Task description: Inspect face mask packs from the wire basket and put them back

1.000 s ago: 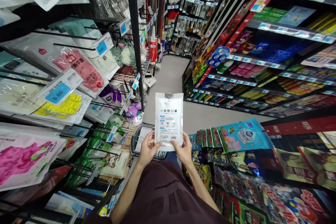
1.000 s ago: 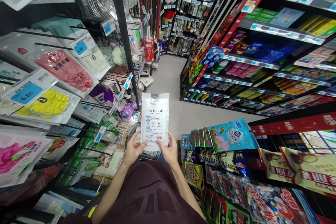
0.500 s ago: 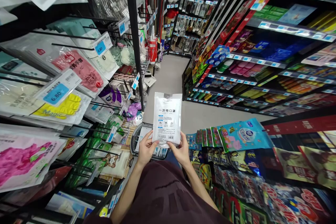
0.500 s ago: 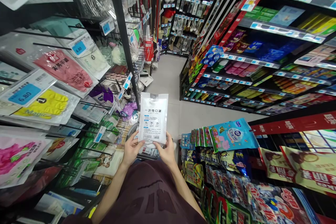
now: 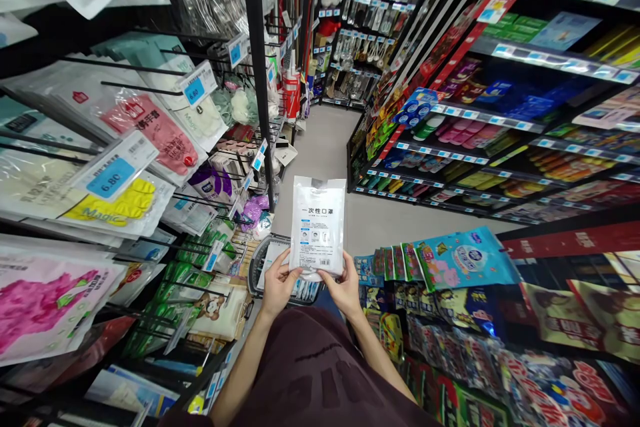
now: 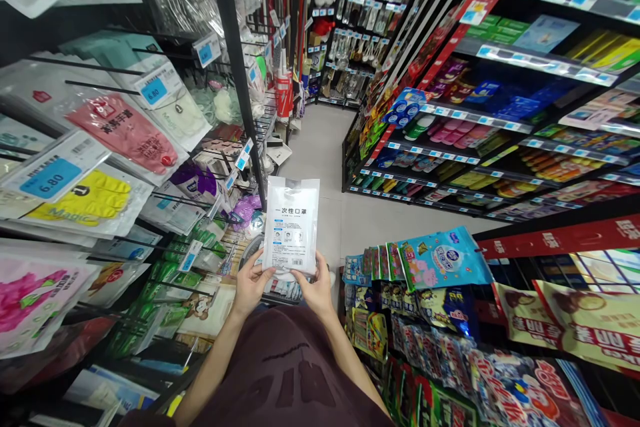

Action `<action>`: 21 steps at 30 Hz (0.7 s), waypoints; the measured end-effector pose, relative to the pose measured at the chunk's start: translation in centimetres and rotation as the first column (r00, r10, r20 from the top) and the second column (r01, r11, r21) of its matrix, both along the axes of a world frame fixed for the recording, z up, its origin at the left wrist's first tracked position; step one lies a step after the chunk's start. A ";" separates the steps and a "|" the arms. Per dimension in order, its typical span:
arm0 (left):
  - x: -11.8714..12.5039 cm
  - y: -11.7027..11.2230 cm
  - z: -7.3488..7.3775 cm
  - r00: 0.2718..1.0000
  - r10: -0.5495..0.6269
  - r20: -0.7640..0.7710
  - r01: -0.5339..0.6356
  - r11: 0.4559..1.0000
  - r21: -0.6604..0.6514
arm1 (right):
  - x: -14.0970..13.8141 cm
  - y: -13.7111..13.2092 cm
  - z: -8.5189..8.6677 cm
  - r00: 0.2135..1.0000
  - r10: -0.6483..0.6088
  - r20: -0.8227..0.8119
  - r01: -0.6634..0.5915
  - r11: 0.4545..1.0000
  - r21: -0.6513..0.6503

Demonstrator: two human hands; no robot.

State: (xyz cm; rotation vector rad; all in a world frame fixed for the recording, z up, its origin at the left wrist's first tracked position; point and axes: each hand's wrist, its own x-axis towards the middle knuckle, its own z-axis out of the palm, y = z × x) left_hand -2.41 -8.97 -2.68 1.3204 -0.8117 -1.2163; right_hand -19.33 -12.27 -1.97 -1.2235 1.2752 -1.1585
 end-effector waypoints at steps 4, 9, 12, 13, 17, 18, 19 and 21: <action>0.1 0.1 -0.2 1.000 0.003 0.016 -0.003 1.000 -0.009 | 0.1 0.0 0.1 1.000 0.027 0.005 -0.027 0.999 0.029; 0.3 0.1 -0.5 1.000 0.018 0.001 -0.018 1.000 -0.012 | 0.2 0.0 0.1 0.998 0.053 0.022 -0.054 0.998 0.032; 0.4 0.2 -0.6 1.000 0.022 0.002 -0.022 1.000 -0.007 | 0.1 0.0 0.0 0.998 0.058 0.033 -0.060 0.997 0.051; 0.4 0.2 -0.6 1.000 0.022 0.002 -0.022 1.000 -0.006 | 0.1 -0.1 0.0 0.998 0.057 0.038 -0.059 0.997 0.056; 0.3 0.1 -0.6 1.000 0.019 -0.003 -0.019 1.000 -0.014 | 0.0 0.0 -0.1 0.996 0.052 0.078 -0.057 0.996 0.069; 0.2 0.1 -0.6 1.000 0.019 -0.001 -0.019 1.000 -0.018 | -0.1 0.1 -0.2 0.995 0.050 0.086 -0.056 0.996 0.069; 0.2 0.1 -0.6 1.000 0.020 0.002 -0.020 1.000 -0.021 | -0.1 0.2 -0.3 0.996 0.043 0.084 -0.049 0.997 0.064; 0.2 0.0 -0.6 1.000 0.019 0.010 -0.019 0.999 -0.026 | -0.2 0.3 -0.5 0.999 0.019 0.042 -0.021 0.999 0.032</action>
